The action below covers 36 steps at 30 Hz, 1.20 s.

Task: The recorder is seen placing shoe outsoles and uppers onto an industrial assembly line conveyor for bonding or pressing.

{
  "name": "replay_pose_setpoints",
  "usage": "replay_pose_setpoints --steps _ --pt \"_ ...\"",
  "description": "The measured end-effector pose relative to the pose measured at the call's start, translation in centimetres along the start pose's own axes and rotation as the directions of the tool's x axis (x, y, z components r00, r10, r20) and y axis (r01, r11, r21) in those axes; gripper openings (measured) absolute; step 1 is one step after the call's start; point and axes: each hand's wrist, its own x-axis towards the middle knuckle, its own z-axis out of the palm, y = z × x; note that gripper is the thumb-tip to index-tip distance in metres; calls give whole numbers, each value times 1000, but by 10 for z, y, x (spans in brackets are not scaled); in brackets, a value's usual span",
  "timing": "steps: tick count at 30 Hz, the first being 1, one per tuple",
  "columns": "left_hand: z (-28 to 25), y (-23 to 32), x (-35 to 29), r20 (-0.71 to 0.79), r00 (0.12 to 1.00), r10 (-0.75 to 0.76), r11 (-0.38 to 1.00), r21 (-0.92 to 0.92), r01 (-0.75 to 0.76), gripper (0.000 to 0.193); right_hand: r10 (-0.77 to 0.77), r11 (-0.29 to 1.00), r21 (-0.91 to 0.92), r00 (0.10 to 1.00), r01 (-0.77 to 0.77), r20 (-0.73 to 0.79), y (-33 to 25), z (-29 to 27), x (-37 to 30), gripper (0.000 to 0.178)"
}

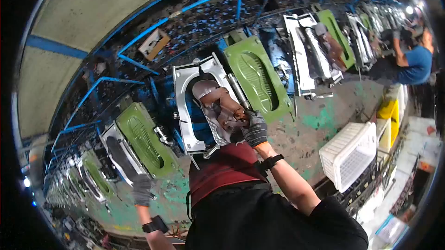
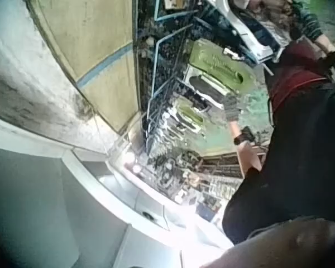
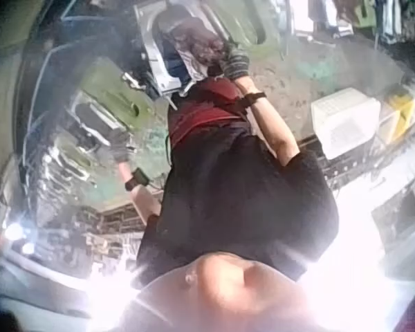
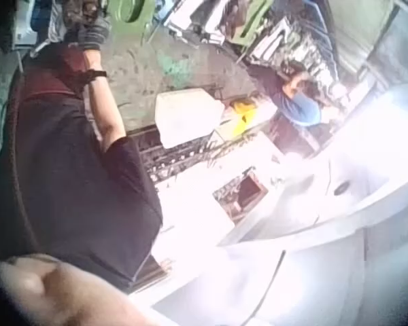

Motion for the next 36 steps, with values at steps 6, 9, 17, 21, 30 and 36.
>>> replay_pose_setpoints --steps 6,9,17,21,30,36 --pt "-77 346 167 822 557 119 978 -193 76 53 39 932 361 986 23 -163 2 -5 32 29" --pt "-63 411 220 118 992 -51 971 -227 77 59 159 867 491 980 -83 -115 0 -20 52 25" --pt "15 481 330 -154 988 -31 998 -59 22 76 -20 928 366 970 -72 243 -29 -39 75 21" --pt "-44 542 348 -80 991 -105 905 -422 62 33 38 891 412 935 -191 351 109 -17 130 34" --pt "110 375 395 401 880 -253 -571 -797 199 52 -545 836 137 833 532 91 -56 -99 136 26" --pt "78 380 338 205 970 -130 -341 -928 150 55 -550 753 -212 772 623 318 -74 -45 178 19"
